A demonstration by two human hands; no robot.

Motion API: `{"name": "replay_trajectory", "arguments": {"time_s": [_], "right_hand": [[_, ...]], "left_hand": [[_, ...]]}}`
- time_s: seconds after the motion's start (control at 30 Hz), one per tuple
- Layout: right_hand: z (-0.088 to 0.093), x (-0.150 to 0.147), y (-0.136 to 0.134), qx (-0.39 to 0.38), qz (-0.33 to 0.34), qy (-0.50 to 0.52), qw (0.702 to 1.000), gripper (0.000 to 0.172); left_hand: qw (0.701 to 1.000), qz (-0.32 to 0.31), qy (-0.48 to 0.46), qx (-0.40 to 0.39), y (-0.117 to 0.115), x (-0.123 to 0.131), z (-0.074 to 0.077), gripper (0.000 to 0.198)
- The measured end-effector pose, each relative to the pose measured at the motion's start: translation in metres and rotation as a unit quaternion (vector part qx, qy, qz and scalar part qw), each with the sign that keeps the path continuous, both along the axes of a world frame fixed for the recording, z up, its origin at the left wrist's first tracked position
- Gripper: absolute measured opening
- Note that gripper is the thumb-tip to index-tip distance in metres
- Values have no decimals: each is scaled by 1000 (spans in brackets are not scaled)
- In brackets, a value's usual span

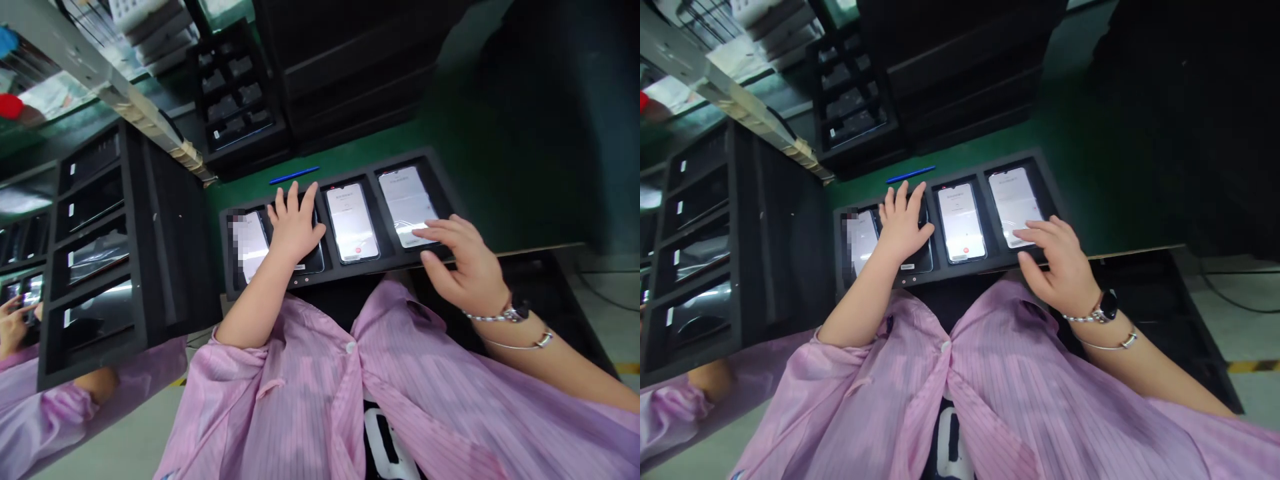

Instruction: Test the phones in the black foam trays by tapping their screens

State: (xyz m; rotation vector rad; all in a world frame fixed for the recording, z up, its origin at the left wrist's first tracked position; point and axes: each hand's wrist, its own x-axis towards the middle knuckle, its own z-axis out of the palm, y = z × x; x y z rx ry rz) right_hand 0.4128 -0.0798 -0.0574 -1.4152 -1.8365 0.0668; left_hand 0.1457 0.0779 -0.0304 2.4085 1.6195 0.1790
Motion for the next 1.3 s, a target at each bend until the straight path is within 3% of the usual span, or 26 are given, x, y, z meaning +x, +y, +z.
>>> {"name": "replay_trajectory", "arguments": {"time_s": [0.1,0.37,0.5,0.6,0.73,0.9,1.1,1.3], "right_hand": [[-2,20,-3,-8,-39,-21,999,28],[-15,23,-5,-15,-4,-45,999,34],[-17,25,-6,-12,7,-63,998,30],[-13,24,-5,11,5,-57,998,30],[1,11,1,65,2,-12,998,37],[10,-18,15,55,70,1,996,34],[-2,-40,24,9,88,-4,996,30],[-7,-41,23,-39,70,0,997,25]], "left_hand": [[999,11,-26,28,1,0,-7,85],[995,14,-74,65,5,-1,-24,81],[979,-21,-166,114,-4,-25,-13,68],[960,-32,-220,173,-28,-53,5,60],[955,-59,-195,214,-67,-86,16,48],[969,-75,-141,191,-97,-104,-1,42],[957,-144,-80,240,-105,-102,-19,33],[967,-126,-70,211,-104,-99,-21,31]]}}
